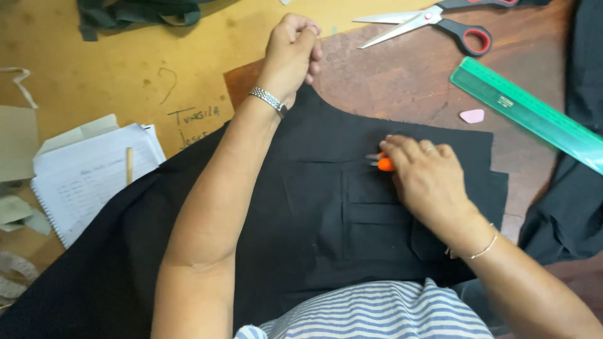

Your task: The person measures and marks a piece of black fabric using a ruler and chalk. They then use small orange scissors to cut along the marked lines, followed by larger scissors to trim the edges. The person repeatedly adjusts and smooths the fabric on the table throughout the process.

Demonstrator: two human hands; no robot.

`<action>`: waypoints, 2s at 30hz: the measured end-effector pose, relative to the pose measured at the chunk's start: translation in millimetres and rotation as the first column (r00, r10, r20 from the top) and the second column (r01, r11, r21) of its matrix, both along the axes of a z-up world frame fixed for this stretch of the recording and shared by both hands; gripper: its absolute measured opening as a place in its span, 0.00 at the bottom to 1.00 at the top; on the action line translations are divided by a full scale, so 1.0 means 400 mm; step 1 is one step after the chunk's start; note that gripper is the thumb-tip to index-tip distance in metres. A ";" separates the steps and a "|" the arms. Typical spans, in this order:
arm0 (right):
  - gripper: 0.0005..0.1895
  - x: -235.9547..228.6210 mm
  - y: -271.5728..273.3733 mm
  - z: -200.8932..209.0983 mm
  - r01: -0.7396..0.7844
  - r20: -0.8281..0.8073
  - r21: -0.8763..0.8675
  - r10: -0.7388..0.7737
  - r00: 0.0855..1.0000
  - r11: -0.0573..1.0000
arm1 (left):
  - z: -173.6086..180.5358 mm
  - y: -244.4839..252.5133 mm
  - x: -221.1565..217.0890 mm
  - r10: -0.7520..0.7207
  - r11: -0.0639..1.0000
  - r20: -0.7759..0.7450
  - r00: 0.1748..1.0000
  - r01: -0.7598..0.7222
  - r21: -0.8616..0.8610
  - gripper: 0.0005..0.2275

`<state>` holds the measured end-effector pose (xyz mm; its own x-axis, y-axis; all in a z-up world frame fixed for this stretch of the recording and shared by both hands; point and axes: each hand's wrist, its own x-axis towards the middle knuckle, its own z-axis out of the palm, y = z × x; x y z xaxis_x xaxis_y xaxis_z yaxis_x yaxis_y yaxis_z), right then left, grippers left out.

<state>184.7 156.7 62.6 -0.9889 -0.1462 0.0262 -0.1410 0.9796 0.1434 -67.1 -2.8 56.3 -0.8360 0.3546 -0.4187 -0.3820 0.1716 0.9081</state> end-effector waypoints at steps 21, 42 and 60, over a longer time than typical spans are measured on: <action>0.14 -0.289 -0.063 -0.080 -0.057 -0.224 -0.183 0.014 0.974 0.982 | -0.076 -0.006 -0.052 0.116 0.991 -0.490 0.864 -0.134 -0.002 0.11; 0.07 -0.054 0.246 -0.017 -0.101 -0.076 -0.567 0.070 0.995 0.818 | -0.086 -0.023 0.426 -0.528 0.843 -0.834 0.161 -0.021 -0.538 0.10; 0.07 -0.145 0.204 -0.036 -0.518 -0.226 -0.290 0.468 0.854 0.805 | -0.099 0.038 0.452 -0.568 0.769 -0.818 0.091 -0.296 -0.567 0.06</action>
